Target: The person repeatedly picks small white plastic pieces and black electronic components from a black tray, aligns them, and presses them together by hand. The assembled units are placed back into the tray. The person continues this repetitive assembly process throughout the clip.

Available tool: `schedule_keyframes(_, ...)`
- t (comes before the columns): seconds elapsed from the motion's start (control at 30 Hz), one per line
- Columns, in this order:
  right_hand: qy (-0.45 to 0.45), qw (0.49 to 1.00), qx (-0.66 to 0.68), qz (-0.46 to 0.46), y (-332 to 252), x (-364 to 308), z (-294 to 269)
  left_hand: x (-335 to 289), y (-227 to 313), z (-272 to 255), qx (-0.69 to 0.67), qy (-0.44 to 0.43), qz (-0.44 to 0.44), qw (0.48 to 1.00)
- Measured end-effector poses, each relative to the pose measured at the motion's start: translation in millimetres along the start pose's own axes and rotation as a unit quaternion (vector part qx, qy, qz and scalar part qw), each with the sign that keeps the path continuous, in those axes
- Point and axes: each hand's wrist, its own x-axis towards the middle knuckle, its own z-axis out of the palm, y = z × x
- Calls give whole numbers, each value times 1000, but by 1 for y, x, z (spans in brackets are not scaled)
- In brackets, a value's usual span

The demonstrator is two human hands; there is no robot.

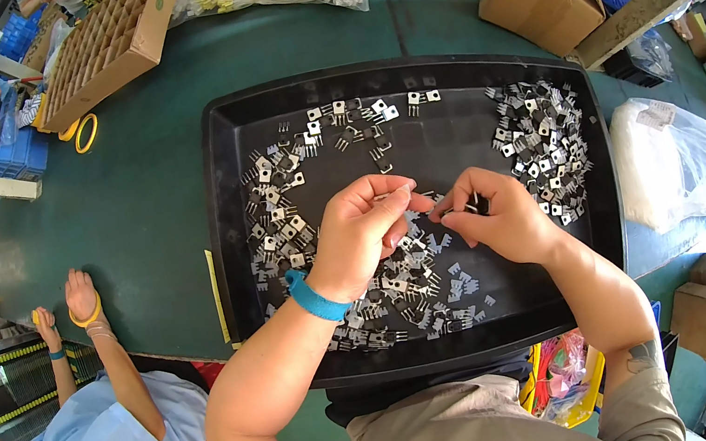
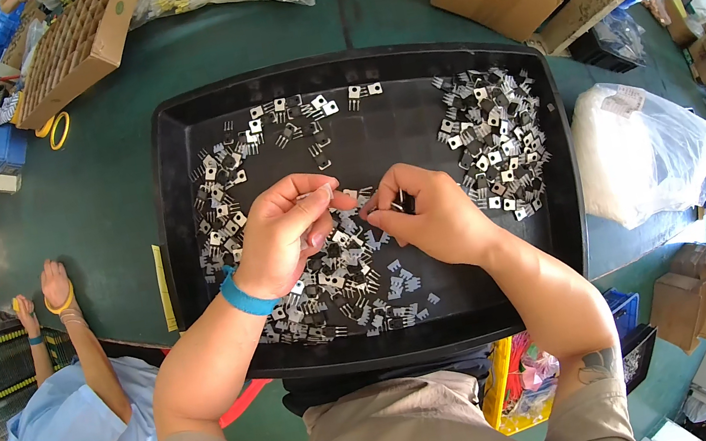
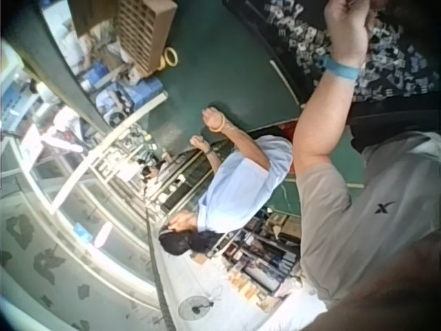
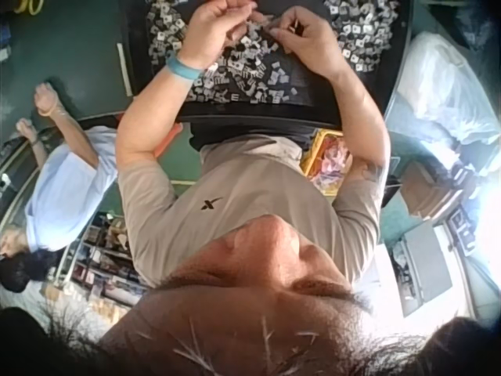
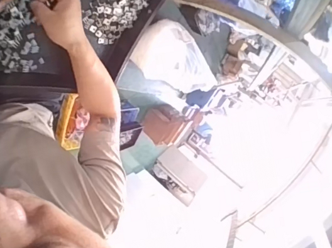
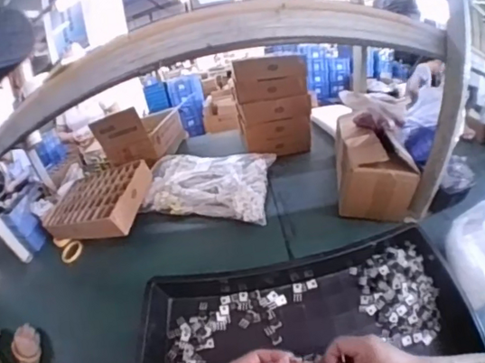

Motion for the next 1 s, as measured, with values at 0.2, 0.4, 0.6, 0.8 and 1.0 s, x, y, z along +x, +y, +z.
schedule_keyframes(0.2, 68, 988, -34, -137, -2, -11, 4, -1, -3, 2, -1, -35, -37, 999)
schedule_keyframes(0.4, 118, 957, -108, -243, 3, -18, 8, -1, -5, 0, -7, -70, -55, 996)
schedule_keyframes(0.6, 110, 960, -98, -240, 6, -16, 11, -2, -5, 3, 9, -79, -59, 995)
schedule_keyframes(0.8, 99, 963, -127, -218, 3, -16, 13, -3, -4, 5, 46, -74, -58, 995)
schedule_keyframes(1.0, 68, 957, -129, -251, 8, -12, 12, -3, -4, 7, 98, -66, -40, 992)
